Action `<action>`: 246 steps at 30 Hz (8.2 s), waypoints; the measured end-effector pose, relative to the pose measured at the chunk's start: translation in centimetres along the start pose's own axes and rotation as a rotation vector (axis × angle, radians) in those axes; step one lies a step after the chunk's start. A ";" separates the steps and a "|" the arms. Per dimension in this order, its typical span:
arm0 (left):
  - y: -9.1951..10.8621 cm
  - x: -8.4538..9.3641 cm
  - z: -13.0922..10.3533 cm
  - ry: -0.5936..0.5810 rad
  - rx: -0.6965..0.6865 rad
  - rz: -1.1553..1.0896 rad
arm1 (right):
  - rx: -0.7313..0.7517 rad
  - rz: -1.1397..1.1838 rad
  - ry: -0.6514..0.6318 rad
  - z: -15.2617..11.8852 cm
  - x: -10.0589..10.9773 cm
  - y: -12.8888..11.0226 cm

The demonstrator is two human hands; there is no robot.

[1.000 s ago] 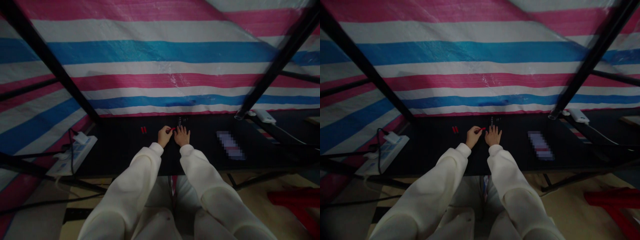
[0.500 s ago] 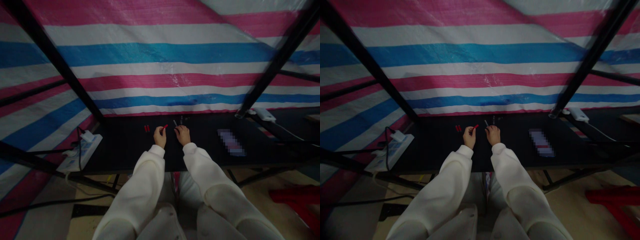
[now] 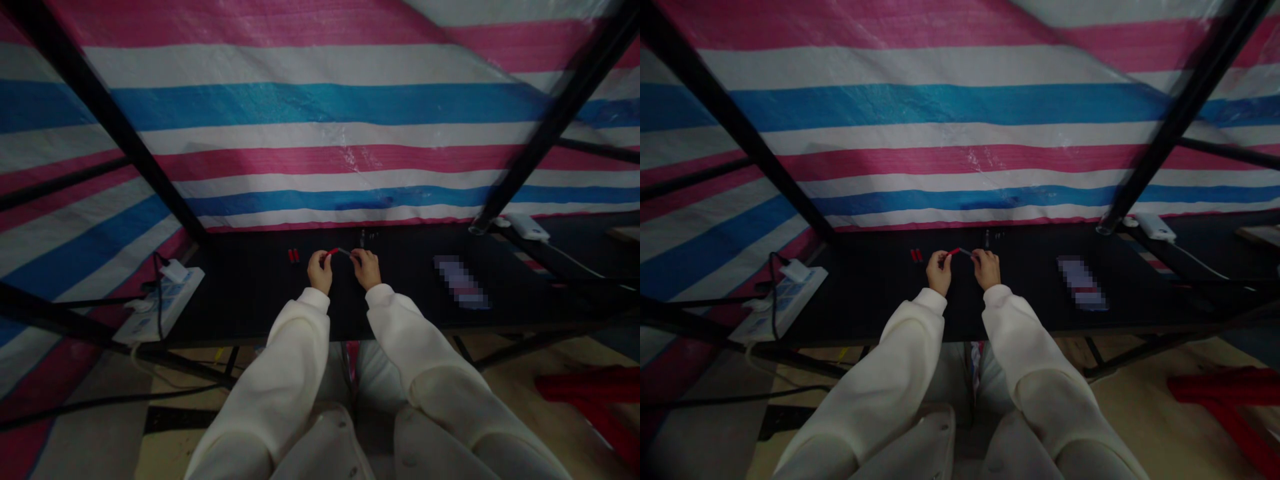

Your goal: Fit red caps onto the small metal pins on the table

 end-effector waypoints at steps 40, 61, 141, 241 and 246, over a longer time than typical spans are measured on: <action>6.0 -3.4 0.0 -0.363 -0.337 0.145 | 0.016 -0.017 -0.015 -0.2 -0.9 0.9; 2.7 -2.0 10.3 -0.750 -0.387 0.672 | 0.025 0.099 0.043 -0.1 0.0 0.1; 3.4 -12.2 3.2 -0.539 -0.201 0.499 | -0.317 0.006 0.126 -0.1 -0.4 6.0; 7.1 -4.7 5.3 -0.515 -0.156 -0.272 | -0.018 0.140 0.251 -0.8 2.6 0.4; 8.0 -4.8 5.3 -0.556 -0.206 -0.217 | -0.024 0.130 0.232 -0.8 2.4 0.5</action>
Point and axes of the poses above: each hand's wrist, its own z-axis towards the middle knuckle, its own x-axis out of the back of the hand, y = z × x, the point moved 10 cm from there along z, towards the middle knuckle, and after that the axes turned 2 degrees about x, right-handed, at the moved point
